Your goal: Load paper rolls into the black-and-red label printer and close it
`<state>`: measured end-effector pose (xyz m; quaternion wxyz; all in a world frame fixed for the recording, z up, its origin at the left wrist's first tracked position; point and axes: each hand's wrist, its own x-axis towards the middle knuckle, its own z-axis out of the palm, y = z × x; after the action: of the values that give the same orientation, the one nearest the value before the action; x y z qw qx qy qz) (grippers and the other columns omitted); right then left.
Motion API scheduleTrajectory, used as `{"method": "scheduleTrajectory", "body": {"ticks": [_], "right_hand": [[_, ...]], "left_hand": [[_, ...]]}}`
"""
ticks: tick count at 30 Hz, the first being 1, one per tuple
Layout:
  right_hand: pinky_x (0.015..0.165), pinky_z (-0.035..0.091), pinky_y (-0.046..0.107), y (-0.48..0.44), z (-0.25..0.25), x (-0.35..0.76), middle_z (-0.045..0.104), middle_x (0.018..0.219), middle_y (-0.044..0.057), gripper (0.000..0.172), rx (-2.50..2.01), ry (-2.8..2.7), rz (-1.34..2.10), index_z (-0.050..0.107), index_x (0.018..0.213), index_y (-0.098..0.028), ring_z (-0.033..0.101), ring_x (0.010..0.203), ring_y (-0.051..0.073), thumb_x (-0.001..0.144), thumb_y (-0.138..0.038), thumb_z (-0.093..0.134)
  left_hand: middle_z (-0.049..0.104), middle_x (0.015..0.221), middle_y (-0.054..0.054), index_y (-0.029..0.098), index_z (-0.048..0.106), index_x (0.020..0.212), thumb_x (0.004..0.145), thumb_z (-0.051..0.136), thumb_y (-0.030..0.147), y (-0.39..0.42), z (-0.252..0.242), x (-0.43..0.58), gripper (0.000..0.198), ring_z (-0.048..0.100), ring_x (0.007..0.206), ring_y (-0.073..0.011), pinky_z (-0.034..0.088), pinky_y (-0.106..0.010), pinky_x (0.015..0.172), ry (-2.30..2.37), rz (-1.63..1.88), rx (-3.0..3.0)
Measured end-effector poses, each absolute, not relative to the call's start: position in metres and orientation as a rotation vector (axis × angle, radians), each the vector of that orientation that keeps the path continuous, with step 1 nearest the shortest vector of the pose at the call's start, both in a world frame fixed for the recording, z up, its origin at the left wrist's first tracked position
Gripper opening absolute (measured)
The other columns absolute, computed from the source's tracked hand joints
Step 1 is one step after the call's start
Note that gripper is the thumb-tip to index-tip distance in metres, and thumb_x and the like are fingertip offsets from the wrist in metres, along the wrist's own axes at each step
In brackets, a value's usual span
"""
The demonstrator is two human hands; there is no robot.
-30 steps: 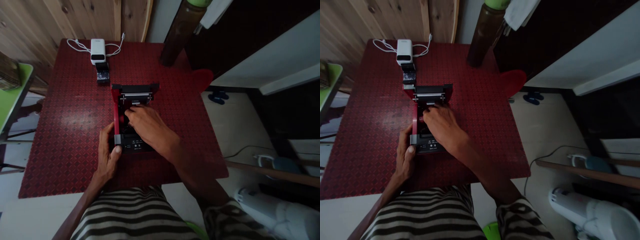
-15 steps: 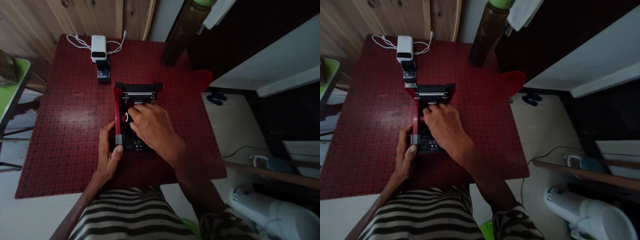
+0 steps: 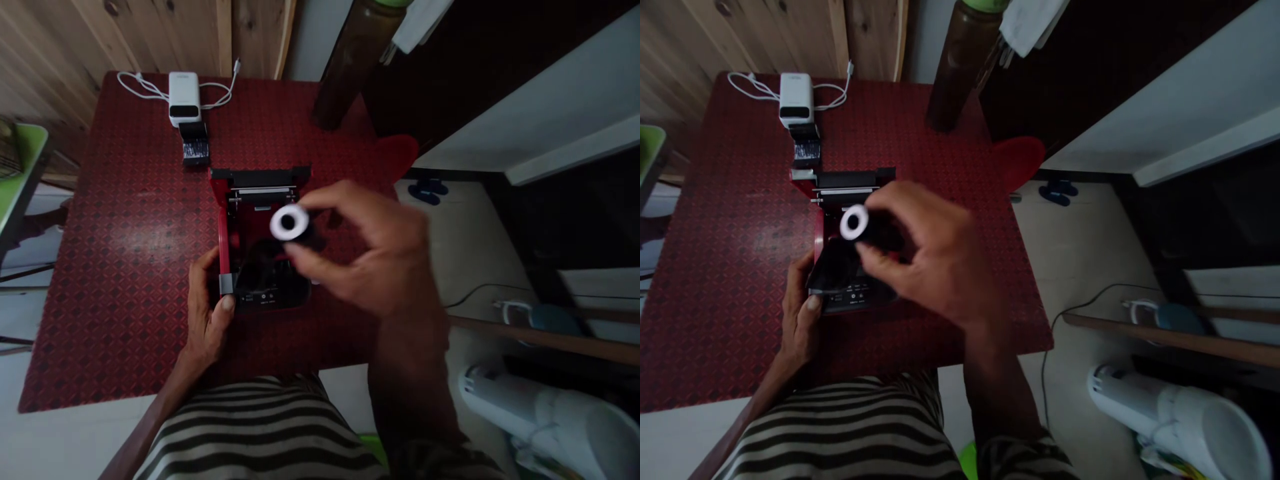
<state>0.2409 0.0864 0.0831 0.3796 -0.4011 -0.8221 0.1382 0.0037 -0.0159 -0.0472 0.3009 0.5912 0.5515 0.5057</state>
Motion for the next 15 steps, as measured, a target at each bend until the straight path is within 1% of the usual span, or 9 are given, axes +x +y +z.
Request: {"method": "scheduleTrajectory", "body": {"ticks": [2, 4, 6, 8, 9, 12, 15], "right_hand": [[0.087, 0.065, 0.041, 0.104, 0.076, 0.26, 0.085, 0.111, 0.002, 0.02, -1.04, -1.858, 0.437, 0.076, 0.117, -0.031, 0.078, 0.097, 0.024, 0.101, -0.024, 0.084], [0.095, 0.065, 0.041, 0.131, 0.054, 0.272, 0.084, 0.116, 0.005, 0.012, -1.109, -1.692, 0.433, 0.072, 0.117, -0.031, 0.079, 0.107, 0.024, 0.106, -0.028, 0.077], [0.104, 0.066, 0.043, 0.16, 0.022, 0.277, 0.083, 0.123, 0.005, 0.018, -1.213, -1.621, 0.442, 0.07, 0.124, -0.03, 0.08, 0.114, 0.025, 0.107, -0.031, 0.073], [0.108, 0.066, 0.046, 0.182, -0.012, 0.278, 0.085, 0.126, 0.006, 0.026, -1.249, -1.584, 0.466, 0.071, 0.13, -0.027, 0.081, 0.117, 0.025, 0.104, -0.033, 0.075], [0.109, 0.066, 0.046, 0.188, -0.027, 0.278, 0.085, 0.128, 0.006, 0.028, -1.262, -1.583, 0.514, 0.072, 0.129, -0.027, 0.081, 0.119, 0.025, 0.103, -0.033, 0.077], [0.109, 0.065, 0.044, 0.189, -0.057, 0.273, 0.087, 0.128, 0.007, 0.028, -1.288, -1.589, 0.643, 0.075, 0.126, -0.027, 0.082, 0.121, 0.026, 0.1, -0.035, 0.082], [0.112, 0.063, 0.042, 0.175, -0.067, 0.267, 0.088, 0.128, 0.006, 0.026, -1.33, -1.611, 0.732, 0.074, 0.124, -0.027, 0.082, 0.122, 0.025, 0.101, -0.036, 0.081]], "left_hand": [[0.07, 0.151, -0.017, 0.024, 0.059, 0.173, 0.12, 0.052, 0.07, -0.016, -0.047, 0.003, 0.07, 0.07, 0.132, -0.0367, 0.059, -0.054, 0.113, 1.473, 1.339, 1.572], [0.07, 0.15, -0.016, 0.025, 0.059, 0.173, 0.12, 0.052, 0.069, -0.016, -0.047, 0.003, 0.07, 0.07, 0.131, -0.0364, 0.059, -0.053, 0.112, 1.477, 1.342, 1.571], [0.07, 0.151, -0.016, 0.025, 0.06, 0.172, 0.12, 0.053, 0.069, -0.016, -0.048, 0.004, 0.069, 0.07, 0.132, -0.0362, 0.059, -0.053, 0.112, 1.47, 1.364, 1.573], [0.071, 0.151, -0.016, 0.024, 0.061, 0.172, 0.119, 0.053, 0.068, -0.015, -0.048, 0.004, 0.069, 0.071, 0.132, -0.0358, 0.059, -0.052, 0.112, 1.466, 1.38, 1.574], [0.071, 0.15, -0.016, 0.024, 0.061, 0.171, 0.119, 0.053, 0.069, -0.015, -0.047, 0.005, 0.069, 0.071, 0.131, -0.0357, 0.059, -0.052, 0.11, 1.473, 1.383, 1.569], [0.073, 0.148, -0.016, 0.023, 0.062, 0.17, 0.117, 0.053, 0.074, -0.014, -0.045, 0.007, 0.074, 0.073, 0.128, -0.0357, 0.061, -0.052, 0.107, 1.513, 1.373, 1.536], [0.073, 0.148, -0.015, 0.024, 0.064, 0.169, 0.115, 0.055, 0.076, -0.014, -0.044, 0.009, 0.075, 0.073, 0.127, -0.0352, 0.061, -0.051, 0.107, 1.505, 1.385, 1.507]]}}
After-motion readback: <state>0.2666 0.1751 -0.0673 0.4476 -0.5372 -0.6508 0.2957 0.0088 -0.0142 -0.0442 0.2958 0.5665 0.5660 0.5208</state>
